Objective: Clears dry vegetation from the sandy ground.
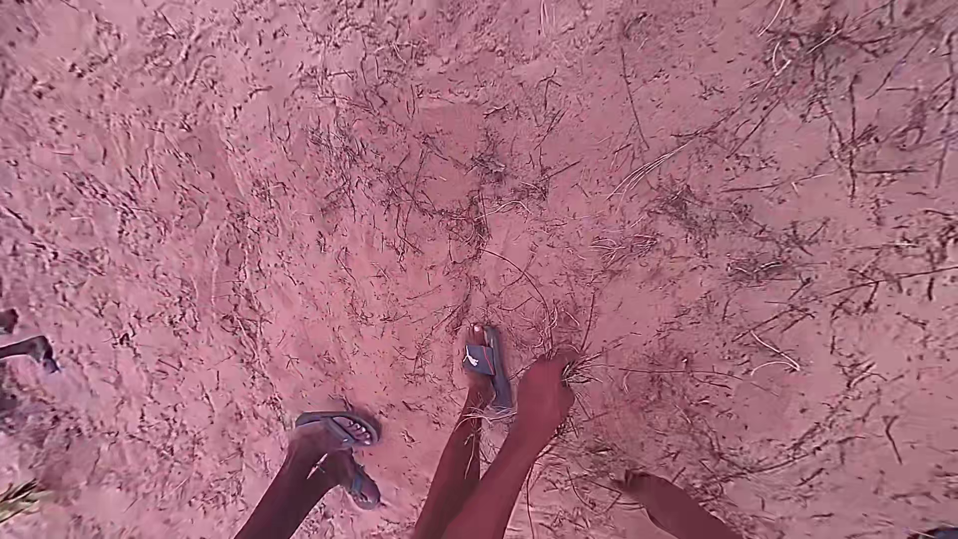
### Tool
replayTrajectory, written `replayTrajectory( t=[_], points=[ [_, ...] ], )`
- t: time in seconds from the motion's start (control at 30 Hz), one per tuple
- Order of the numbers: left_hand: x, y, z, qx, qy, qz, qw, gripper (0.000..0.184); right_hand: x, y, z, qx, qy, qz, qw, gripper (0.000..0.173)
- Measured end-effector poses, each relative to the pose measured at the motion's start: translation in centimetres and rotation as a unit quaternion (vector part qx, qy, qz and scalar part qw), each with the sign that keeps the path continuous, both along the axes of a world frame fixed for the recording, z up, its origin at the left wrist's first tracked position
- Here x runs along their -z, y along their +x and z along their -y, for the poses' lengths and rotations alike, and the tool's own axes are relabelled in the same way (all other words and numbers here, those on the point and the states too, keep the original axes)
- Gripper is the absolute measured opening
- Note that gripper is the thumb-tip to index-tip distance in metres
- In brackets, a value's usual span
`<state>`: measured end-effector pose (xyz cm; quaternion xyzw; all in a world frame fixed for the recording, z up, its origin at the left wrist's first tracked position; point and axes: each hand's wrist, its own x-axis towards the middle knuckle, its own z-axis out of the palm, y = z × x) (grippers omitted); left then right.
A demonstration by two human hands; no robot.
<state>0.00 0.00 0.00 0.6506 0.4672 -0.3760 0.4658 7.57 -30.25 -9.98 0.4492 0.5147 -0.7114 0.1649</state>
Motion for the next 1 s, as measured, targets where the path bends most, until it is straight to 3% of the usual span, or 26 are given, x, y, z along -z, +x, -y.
replayTrajectory(
  t=[0.1, 0.17, 0.27, 0.33, 0.4, 0.5, 0.6, 0.7, 0.77, 0.8, 0.87, 0.9, 0.93, 1.0],
  points=[
    [0.2, -1.5, -2.5, -0.012, 0.041, -0.058, 0.997, 0.057, 3.5, 4.9, -12.9, 0.188, 0.202, 0.170, 0.946, 0.060],
    [0.2, -3.3, -2.9, -0.056, 0.074, -0.053, 0.994, 0.049, 6.1, 6.4, -20.9, 0.241, 0.280, 0.222, 0.902, 0.057],
    [0.7, -5.9, -4.1, -0.105, 0.134, -0.025, 0.985, 0.044, 10.3, 6.0, -31.3, 0.253, 0.280, 0.199, 0.905, 0.056],
    [0.9, -7.1, -4.4, -0.116, 0.151, -0.024, 0.981, 0.046, 12.0, 3.0, -33.4, 0.222, 0.218, 0.155, 0.938, 0.060],
    [0.9, -8.0, -5.0, -0.119, 0.165, -0.011, 0.979, 0.044, 12.7, -1.7, -31.6, 0.162, 0.196, 0.160, 0.954, 0.070],
    [0.3, -8.2, -4.9, -0.118, 0.165, 0.007, 0.979, 0.045, 13.0, -6.8, -23.8, 0.078, 0.208, 0.190, 0.956, 0.058],
    [0.2, -7.2, -5.1, -0.112, 0.157, 0.007, 0.981, 0.047, 11.6, -8.0, -17.6, 0.034, 0.159, 0.160, 0.974, 0.044],
    [0.4, -6.2, -4.5, -0.095, 0.166, 0.026, 0.981, 0.040, 8.4, -6.0, -13.1, -0.003, 0.021, 0.143, 0.989, 0.044],
    [0.5, -5.9, -4.6, -0.091, 0.171, 0.030, 0.981, 0.041, 7.0, -3.3, -9.3, 0.103, -0.034, 0.210, 0.972, 0.036],
    [0.6, -6.0, -4.7, -0.089, 0.173, 0.031, 0.980, 0.042, 6.3, -1.7, -7.1, 0.213, -0.029, 0.267, 0.939, 0.038],
    [0.7, -6.2, -4.3, -0.086, 0.165, 0.024, 0.982, 0.042, 4.5, 1.5, -3.3, 0.443, 0.033, 0.358, 0.821, 0.044],
    [0.9, -6.5, -4.0, -0.077, 0.162, 0.025, 0.983, 0.040, 3.4, 2.8, -2.3, 0.489, 0.028, 0.366, 0.792, 0.044],
    [1.2, -6.7, -3.7, -0.064, 0.160, 0.021, 0.985, 0.039, 2.5, 3.9, -1.7, 0.478, 0.018, 0.341, 0.809, 0.041],
    [1.8, -6.7, -3.2, -0.039, 0.157, 0.023, 0.987, 0.042, 1.5, 6.8, -1.3, 0.363, 0.016, 0.238, 0.901, 0.046]
  ],
)
